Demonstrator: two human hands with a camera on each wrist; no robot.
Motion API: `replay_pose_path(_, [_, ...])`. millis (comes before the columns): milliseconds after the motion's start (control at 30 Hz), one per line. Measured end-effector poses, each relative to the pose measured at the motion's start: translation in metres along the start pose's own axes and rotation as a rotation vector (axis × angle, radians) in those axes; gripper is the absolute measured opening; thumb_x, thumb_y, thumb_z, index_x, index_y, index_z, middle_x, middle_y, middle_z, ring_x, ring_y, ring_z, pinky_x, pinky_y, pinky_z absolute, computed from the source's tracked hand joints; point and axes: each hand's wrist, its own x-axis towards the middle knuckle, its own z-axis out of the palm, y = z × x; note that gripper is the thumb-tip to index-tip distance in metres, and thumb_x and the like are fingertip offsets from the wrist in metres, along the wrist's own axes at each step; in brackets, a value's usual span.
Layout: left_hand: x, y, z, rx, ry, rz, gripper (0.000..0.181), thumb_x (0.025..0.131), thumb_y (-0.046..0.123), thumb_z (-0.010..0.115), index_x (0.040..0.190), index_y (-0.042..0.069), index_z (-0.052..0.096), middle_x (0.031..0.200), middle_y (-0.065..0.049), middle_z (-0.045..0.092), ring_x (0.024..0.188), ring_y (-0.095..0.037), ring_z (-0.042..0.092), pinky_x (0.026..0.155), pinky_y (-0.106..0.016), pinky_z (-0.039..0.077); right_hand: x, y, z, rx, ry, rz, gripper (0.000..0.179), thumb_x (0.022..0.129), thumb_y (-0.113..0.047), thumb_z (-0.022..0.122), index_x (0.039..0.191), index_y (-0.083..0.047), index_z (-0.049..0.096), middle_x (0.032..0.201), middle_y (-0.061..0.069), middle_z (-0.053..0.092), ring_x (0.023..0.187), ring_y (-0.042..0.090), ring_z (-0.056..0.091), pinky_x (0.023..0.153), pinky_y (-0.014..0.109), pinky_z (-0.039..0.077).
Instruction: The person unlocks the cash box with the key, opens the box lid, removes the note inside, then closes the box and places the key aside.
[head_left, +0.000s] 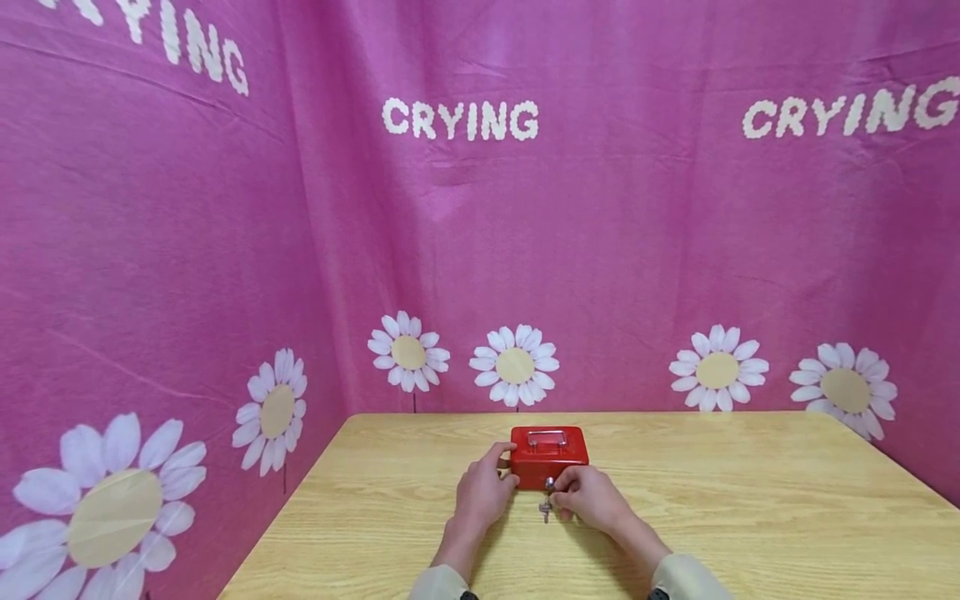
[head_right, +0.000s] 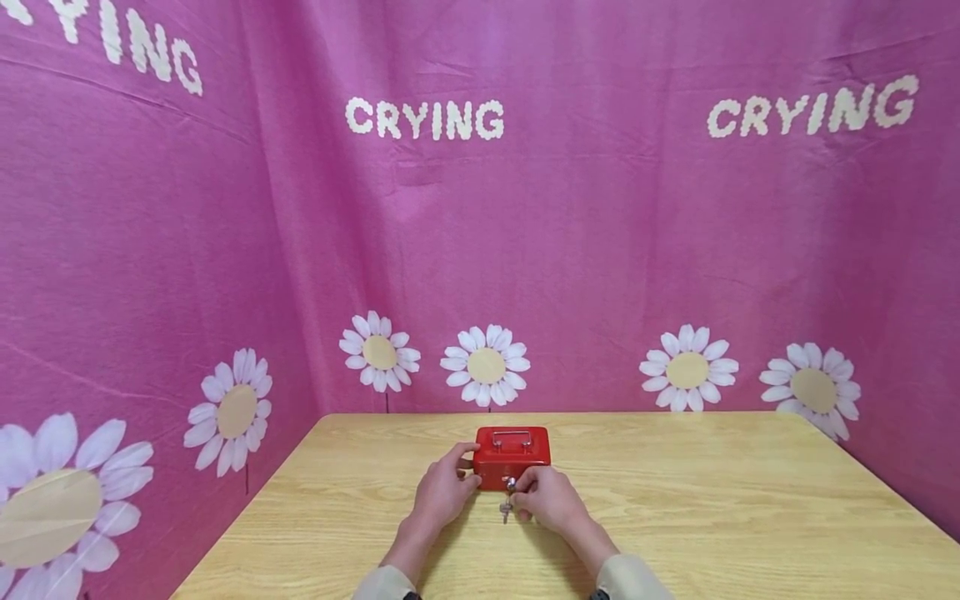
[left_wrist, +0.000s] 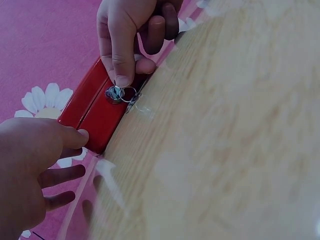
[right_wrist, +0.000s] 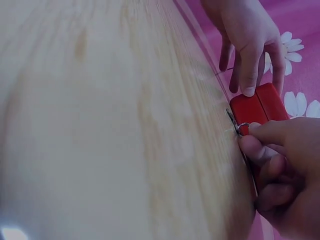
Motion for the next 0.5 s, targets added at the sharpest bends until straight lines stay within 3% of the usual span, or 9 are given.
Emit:
replay_pose_path(300, [-0.0003, -0.0001, 0.0017, 0.009, 0.0, -0.009, 0.046, 0.087, 0.01, 0.074, 0.129, 0.023, 0.063, 0.102, -0.001, 0.073, 0.09, -0.019, 0.063, 0.078, -0.04, 0.047, 0.0002, -0.0003, -0.0034, -0.097, 0.022, -0.098, 0.012, 0.083, -0.007, 0.076, 0.088, -0.012, 0.066, 0.065, -0.002, 0.062, 0.056, 0.008, 0.058, 0.052, 0.022, 0.044])
replay_pose_path(500, [-0.0006, 0.0003, 0.0013, 0.01, -0.002, -0.016, 0.046, 0.087, 0.01, 0.074, 0.129, 0.024, 0.063, 0.102, -0.001, 0.073, 0.09, -0.019, 0.062, 0.078, -0.04, 0.048, 0.0003, -0.0016, -0.0045, -0.111, 0.03, -0.091, 0.013, 0.081, -0.008, 0.078, 0.083, -0.013, 0.066, 0.067, -0.003, 0.061, 0.059, 0.008, 0.055, 0.054, 0.021, 0.044])
